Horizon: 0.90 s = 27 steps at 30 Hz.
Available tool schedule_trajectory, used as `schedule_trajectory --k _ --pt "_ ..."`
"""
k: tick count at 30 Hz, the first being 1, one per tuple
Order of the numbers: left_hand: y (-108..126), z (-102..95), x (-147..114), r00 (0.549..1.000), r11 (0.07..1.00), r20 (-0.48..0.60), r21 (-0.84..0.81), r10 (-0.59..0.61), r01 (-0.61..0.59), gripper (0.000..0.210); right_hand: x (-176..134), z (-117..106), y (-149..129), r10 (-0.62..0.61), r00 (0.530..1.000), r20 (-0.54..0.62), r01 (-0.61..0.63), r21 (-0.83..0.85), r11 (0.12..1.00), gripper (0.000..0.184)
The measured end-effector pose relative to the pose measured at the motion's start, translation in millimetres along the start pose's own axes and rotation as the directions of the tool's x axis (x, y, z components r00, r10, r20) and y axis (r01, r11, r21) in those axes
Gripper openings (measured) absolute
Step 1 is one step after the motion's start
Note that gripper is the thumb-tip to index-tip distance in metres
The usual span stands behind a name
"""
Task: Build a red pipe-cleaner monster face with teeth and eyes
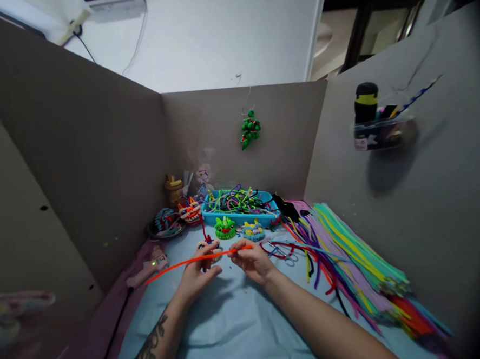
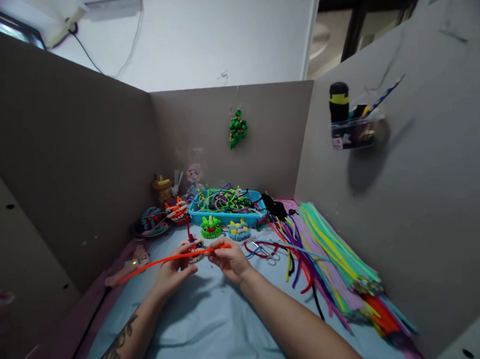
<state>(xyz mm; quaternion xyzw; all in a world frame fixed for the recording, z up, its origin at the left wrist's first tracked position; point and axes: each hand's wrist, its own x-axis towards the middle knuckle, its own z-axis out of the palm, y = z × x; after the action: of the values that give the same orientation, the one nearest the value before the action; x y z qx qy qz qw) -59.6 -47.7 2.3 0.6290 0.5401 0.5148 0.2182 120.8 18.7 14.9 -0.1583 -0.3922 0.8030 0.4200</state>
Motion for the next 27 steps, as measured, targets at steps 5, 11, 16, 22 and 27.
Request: schedule_trajectory --k 5,11,16,22,27 --pt "5 0.4 0 0.974 0.951 -0.150 -0.285 -0.169 0.121 0.037 6 -15 8 -0.035 0.999 0.004 0.035 -0.261 0.965 0.022" --pt "0 -8.6 5 0.949 0.927 -0.210 -0.342 -0.236 0.155 0.041 8 -25 7 -0.199 0.964 0.175 0.257 -0.794 0.551 0.012" --pt "4 -4.5 -2 0.974 0.991 -0.191 0.018 -0.126 0.132 0.037 7 -28 -4 -0.346 0.889 0.301 0.363 -0.923 0.131 0.015" --pt "34 26.0 0 0.894 0.756 0.014 0.528 0.448 -0.387 0.020 11 -41 -8 -0.441 0.849 0.292 0.368 -0.925 0.097 0.014" --pt "27 48.4 22 0.877 0.530 0.224 0.724 0.424 -0.441 0.018 14 -42 -2 -0.364 0.851 0.379 0.435 -0.897 0.082 0.017"
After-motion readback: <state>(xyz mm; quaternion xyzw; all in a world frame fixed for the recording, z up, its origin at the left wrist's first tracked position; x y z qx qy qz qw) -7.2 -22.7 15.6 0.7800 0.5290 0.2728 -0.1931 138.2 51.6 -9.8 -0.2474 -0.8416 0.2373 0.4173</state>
